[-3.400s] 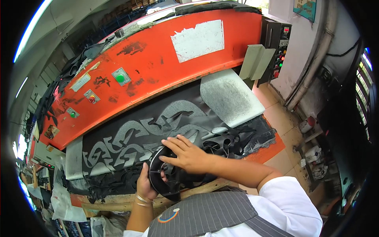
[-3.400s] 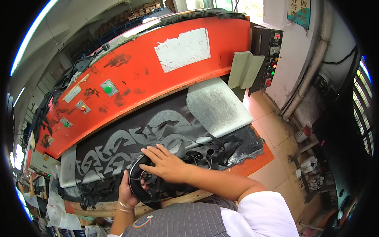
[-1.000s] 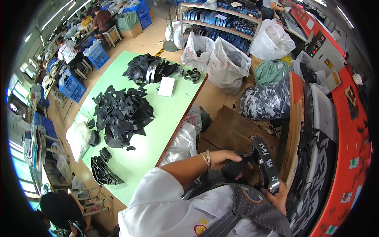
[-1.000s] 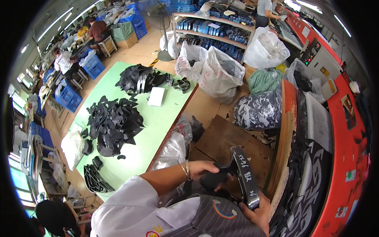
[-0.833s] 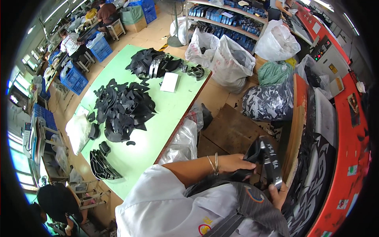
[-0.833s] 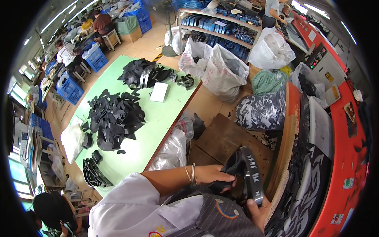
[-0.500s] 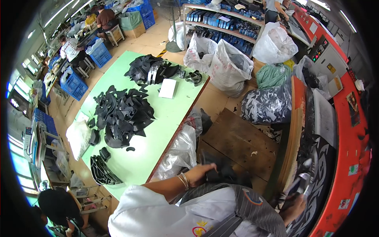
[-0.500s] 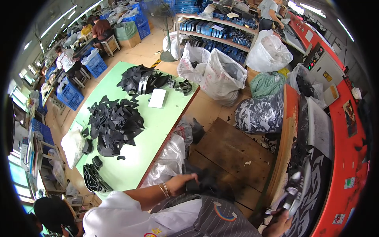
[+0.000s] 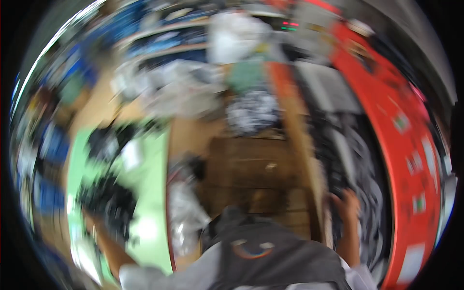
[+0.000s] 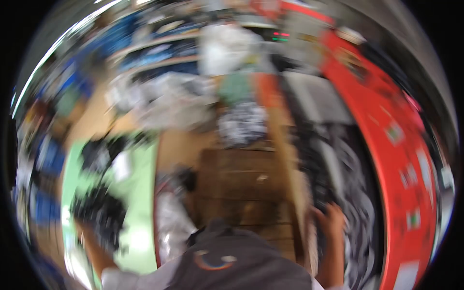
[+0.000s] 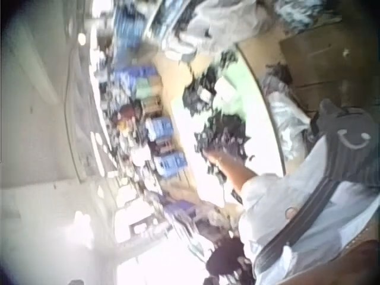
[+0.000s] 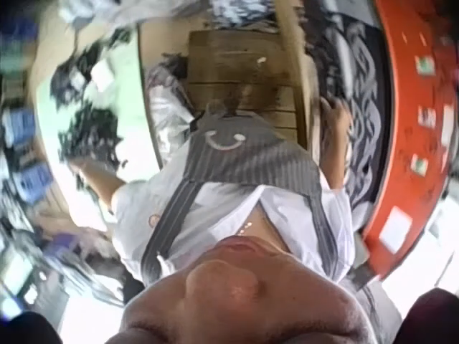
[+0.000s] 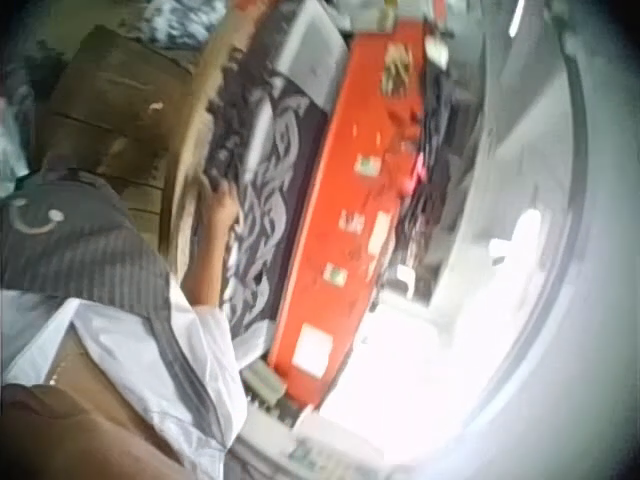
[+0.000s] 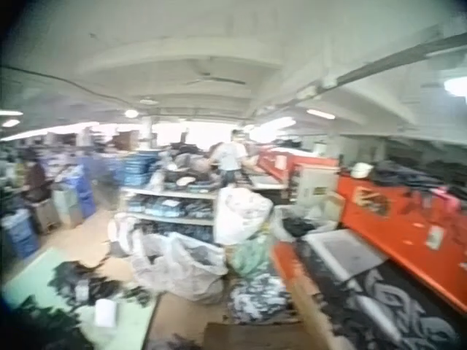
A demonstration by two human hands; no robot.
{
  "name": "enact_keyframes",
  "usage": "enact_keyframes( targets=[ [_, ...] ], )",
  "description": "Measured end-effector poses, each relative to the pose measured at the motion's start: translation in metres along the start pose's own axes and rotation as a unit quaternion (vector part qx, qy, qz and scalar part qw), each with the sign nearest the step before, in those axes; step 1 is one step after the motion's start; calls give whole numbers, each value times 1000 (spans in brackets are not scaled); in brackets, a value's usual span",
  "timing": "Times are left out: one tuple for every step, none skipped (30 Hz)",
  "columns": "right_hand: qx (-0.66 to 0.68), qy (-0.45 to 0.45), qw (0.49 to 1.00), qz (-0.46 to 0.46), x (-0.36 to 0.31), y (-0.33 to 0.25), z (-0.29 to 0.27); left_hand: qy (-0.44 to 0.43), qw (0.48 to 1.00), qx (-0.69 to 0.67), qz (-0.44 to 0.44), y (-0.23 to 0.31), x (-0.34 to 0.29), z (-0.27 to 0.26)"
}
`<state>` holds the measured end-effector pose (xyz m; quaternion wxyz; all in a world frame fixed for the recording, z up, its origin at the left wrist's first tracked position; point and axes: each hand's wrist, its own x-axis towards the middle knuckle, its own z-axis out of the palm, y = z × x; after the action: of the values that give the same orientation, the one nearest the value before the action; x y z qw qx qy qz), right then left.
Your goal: Using a hydraulic press machine and metal dies to cut shoe components from sheets of material.
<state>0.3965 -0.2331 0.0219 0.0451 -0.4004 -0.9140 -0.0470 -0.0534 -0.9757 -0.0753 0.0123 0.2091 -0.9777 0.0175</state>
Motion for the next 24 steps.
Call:
enact_keyframes(
  targets=[
    [79, -176, 981, 24, 30, -46, 6, 29, 998, 23, 41, -112, 43, -20],
    [81, -201, 976, 23, 33, -58, 18, -3, 993, -78, 91, -105, 36, 14],
    [70, -155, 984, -56, 41, -61, 42, -35, 978, -167, 121, -19, 69, 33],
    [116, -30, 990, -75, 46, -57, 86, -71, 954, -250, 150, 69, 91, 44],
    [126, -59, 988, -64, 65, -72, 82, -108, 926, -323, 165, 144, 100, 51],
    [159, -3, 986, -57, 73, -68, 81, -152, 889, -392, 180, 226, 100, 58],
    [181, 45, 981, -53, 78, -54, 80, -203, 847, -453, 190, 303, 87, 64],
    [195, 105, 974, -49, 86, -41, 78, -262, 799, -505, 194, 378, 59, 76],
    [206, 48, 977, -25, 94, -19, 74, -341, 740, -544, 198, 464, 1, 93],
    [201, 111, 973, -5, 95, 0, 70, -421, 681, -567, 192, 523, -74, 111],
    [175, 169, 969, 33, 80, 31, 73, -521, 614, -562, 186, 565, -202, 116],
    [172, 195, 961, 97, 68, 60, 65, -517, 593, -486, 381, 643, -287, 61],
    [181, 225, 949, 128, 69, 74, 55, -469, 550, -421, 548, 700, -362, -16],
    [195, 252, 937, 144, 54, 78, 47, -442, 497, -409, 625, 714, -407, -51],
    [185, 260, 934, 161, 34, 87, 41, -411, 438, -397, 694, 724, -444, -74],
    [167, 274, 929, 182, 11, 96, 37, -434, 384, -399, 711, 734, -479, -86],
    [148, 288, 924, 202, -13, 106, 33, -455, 328, -401, 724, 741, -512, -96],
    [134, 287, 918, 239, -42, 120, 29, -457, 296, -371, 752, 738, -544, -111],
    [122, 287, 911, 271, -71, 134, 25, -451, 277, -359, 769, 726, -574, -128],
    [101, 267, 908, 307, -95, 148, 18, -453, 262, -360, 772, 726, -593, -126],
    [89, 250, 892, 366, -126, 153, 15, -369, 249, -333, 831, 712, -612, -137],
    [108, 210, 875, 422, -154, 150, 11, -343, 246, -313, 851, 704, -618, -129],
    [94, 223, 844, 479, -177, 153, 11, -312, 194, -325, 871, 701, -632, -123],
    [120, 184, 832, 509, -196, 156, -6, -279, 166, -309, 894, 699, -637, -110]
  ],
)
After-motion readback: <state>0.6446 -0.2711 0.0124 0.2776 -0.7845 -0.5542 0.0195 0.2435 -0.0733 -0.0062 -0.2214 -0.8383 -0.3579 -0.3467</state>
